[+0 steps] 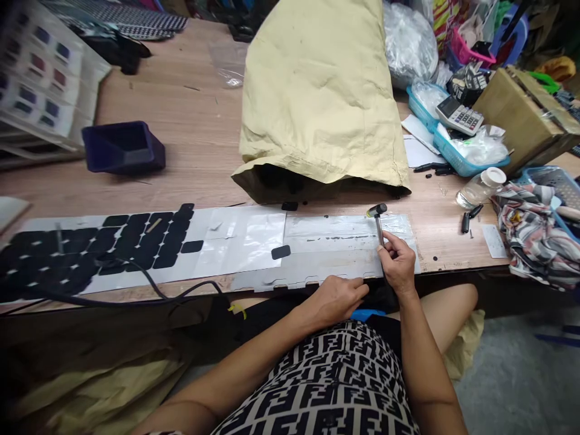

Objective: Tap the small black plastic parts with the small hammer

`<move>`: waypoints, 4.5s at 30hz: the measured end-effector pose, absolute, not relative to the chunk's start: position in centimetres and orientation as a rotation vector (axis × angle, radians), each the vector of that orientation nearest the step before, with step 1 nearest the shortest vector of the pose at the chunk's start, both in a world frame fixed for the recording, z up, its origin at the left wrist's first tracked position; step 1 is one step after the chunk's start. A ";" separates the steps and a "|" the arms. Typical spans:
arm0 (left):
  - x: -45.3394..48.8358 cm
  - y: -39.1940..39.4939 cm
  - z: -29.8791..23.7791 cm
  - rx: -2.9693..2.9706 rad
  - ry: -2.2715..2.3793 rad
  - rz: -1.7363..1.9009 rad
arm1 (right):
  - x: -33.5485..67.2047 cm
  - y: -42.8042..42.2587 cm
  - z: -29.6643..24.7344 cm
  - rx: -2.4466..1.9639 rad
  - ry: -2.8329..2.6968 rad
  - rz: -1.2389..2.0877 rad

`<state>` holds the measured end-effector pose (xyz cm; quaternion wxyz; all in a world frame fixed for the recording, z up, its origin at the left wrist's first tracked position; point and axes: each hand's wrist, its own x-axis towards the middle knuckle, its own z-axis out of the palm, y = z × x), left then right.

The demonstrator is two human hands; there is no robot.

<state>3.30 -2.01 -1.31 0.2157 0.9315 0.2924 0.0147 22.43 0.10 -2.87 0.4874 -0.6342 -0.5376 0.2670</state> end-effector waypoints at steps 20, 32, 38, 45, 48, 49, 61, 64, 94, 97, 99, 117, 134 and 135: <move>-2.8 13.4 -0.4 1.733 2.182 0.733 | 22.8 0.3 -3.5 -1.547 -1.431 0.564; -5.5 16.1 -1.3 1.493 2.327 0.543 | 22.3 0.0 -2.6 -1.560 -1.467 0.555; -3.6 10.8 0.3 1.733 1.879 0.723 | 22.5 0.1 -2.7 -1.565 -1.478 0.545; 1.0 9.3 -3.2 2.033 1.341 0.720 | 22.6 -0.1 -2.8 -1.553 -1.472 0.532; 1.1 9.5 -3.9 2.028 1.333 0.732 | 22.4 -0.4 -2.6 -1.542 -1.476 0.497; 1.1 9.6 -4.0 2.023 1.324 0.733 | 22.3 -0.6 -2.5 -1.545 -1.488 0.478; 1.3 9.8 -3.7 1.921 1.340 0.807 | 18.4 -1.4 -0.2 -1.485 -1.809 0.286; 1.3 9.8 -3.6 1.921 1.337 0.804 | 18.4 -1.3 -0.3 -1.525 -1.837 0.284; 3.4 -0.4 -1.7 1.863 0.300 0.382 | 23.4 1.6 -2.3 -1.512 -1.179 0.703; 5.0 -2.4 -5.5 1.929 0.365 0.185 | 23.3 1.5 -2.3 -1.520 -1.194 0.695; 5.4 -2.4 -8.5 1.920 0.560 0.040 | 23.3 1.5 -2.4 -1.523 -1.197 0.694; -0.7 5.1 3.2 1.616 0.778 0.365 | 23.2 1.2 -2.5 -1.532 -1.253 0.697; -4.4 15.7 -1.2 1.472 2.188 0.698 | 23.4 1.2 -2.9 -1.549 -1.349 0.640; -4.2 14.7 -1.0 1.482 2.148 0.724 | 23.4 1.2 -2.8 -1.547 -1.347 0.641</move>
